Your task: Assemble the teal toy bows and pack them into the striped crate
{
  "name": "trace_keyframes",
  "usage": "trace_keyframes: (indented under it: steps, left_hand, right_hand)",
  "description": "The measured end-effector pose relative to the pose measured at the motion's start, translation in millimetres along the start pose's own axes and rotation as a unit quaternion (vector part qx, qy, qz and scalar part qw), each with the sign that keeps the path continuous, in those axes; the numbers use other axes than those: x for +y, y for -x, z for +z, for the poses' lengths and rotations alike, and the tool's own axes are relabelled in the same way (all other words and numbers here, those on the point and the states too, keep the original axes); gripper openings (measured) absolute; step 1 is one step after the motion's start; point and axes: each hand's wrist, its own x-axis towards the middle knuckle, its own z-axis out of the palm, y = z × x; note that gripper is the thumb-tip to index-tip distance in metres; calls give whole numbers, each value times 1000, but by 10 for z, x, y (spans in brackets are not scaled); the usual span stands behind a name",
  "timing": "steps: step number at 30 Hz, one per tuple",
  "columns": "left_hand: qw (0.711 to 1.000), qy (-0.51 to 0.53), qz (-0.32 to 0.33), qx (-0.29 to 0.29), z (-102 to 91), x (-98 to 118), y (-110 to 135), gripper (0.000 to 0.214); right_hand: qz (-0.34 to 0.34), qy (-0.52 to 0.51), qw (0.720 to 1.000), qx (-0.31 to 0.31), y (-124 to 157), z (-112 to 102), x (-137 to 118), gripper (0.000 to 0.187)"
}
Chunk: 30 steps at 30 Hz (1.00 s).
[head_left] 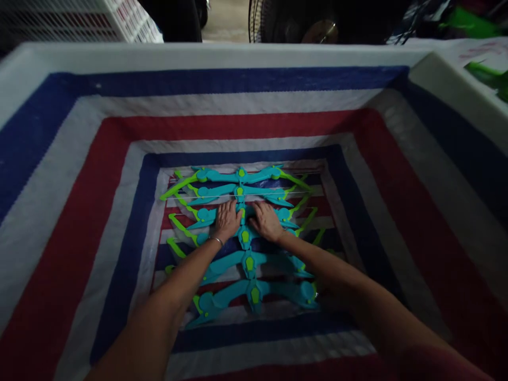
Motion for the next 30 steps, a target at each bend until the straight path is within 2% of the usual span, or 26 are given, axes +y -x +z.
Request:
trace_keyframes:
  steps: [2, 4, 10, 13, 16, 19, 22, 24, 27, 30]
  left_hand:
    - [1000, -5, -6, 10, 17, 18, 12, 52]
    - [1000, -5, -8, 14, 35, 35, 7, 50]
    - [1000, 6, -1, 13, 78, 42, 31, 54]
    - [1000, 6, -1, 17, 73, 44, 54, 55]
    - [1000, 1, -2, 15, 45, 61, 60, 53]
    - [1000, -4, -5, 14, 16, 75, 45, 51]
    - [1000, -3, -6, 9, -3, 66, 3, 49]
    - [1000, 2, -10, 2, -17, 48, -33, 49]
    - [1000, 16, -17, -14, -39, 19, -71, 49]
    - [999, 28, -17, -26, -42, 2, -65, 51]
  right_hand:
    - [61, 10, 998, 8, -201, 75, 69, 51]
    - [87, 17, 996, 3, -245, 136, 96, 51]
    - [77, 31, 996, -28, -114, 124, 88, 56]
    - [69, 32, 997, -26, -197, 12, 68, 46]
    - [59, 28, 998, 1, -449, -162, 91, 40]
    - [87, 27, 995, 31, -849, -324, 194, 49]
    - [114, 23, 993, 18, -1234, -388, 336, 55]
    - [116, 19, 993, -5, -1375, -355, 407, 60]
    - [108, 14, 994, -16, -1343, -213, 419, 65]
    - [96, 4, 995, 2, -1071, -38, 320, 61]
